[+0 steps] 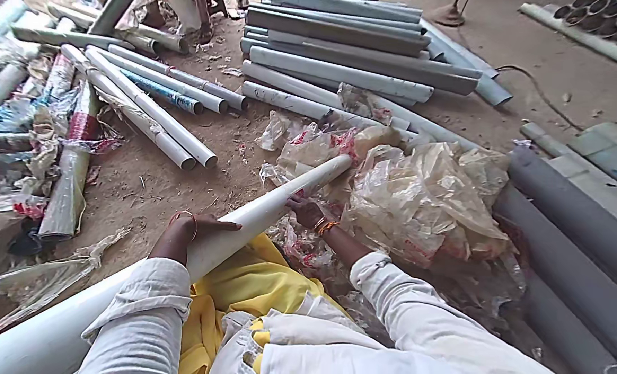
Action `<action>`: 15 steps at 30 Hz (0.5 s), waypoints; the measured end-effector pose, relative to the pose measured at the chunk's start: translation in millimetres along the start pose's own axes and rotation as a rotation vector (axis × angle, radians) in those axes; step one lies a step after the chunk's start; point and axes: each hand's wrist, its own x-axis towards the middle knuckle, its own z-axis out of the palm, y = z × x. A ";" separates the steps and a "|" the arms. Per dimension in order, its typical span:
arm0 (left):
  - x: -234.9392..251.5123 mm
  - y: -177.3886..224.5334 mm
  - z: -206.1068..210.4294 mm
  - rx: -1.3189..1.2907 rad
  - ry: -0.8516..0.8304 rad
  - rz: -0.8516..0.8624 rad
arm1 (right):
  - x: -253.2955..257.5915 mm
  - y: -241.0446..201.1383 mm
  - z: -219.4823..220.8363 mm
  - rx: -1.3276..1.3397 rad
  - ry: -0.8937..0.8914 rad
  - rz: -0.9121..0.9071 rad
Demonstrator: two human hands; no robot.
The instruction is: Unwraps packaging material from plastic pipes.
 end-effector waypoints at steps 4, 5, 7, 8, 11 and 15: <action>12.5 -5.2 -4.5 -0.019 -0.042 -0.027 | -49.6 8.0 35.1 -0.106 -0.482 -0.026; 17.8 -7.8 -6.1 -0.015 -0.044 -0.022 | -64.0 9.5 47.4 -0.094 -0.563 0.049; 12.2 -2.9 -8.0 0.019 -0.030 -0.021 | -81.2 11.2 53.6 -0.024 -0.529 0.280; 8.3 -1.2 -6.0 0.025 -0.008 -0.024 | -83.3 8.6 47.5 0.015 -0.459 0.389; 2.6 0.0 -1.8 0.020 0.019 -0.022 | -65.4 -4.0 19.0 0.089 -0.198 0.582; 4.4 -1.3 -0.5 -0.025 0.022 -0.007 | -22.1 -13.4 -7.9 0.184 0.122 0.422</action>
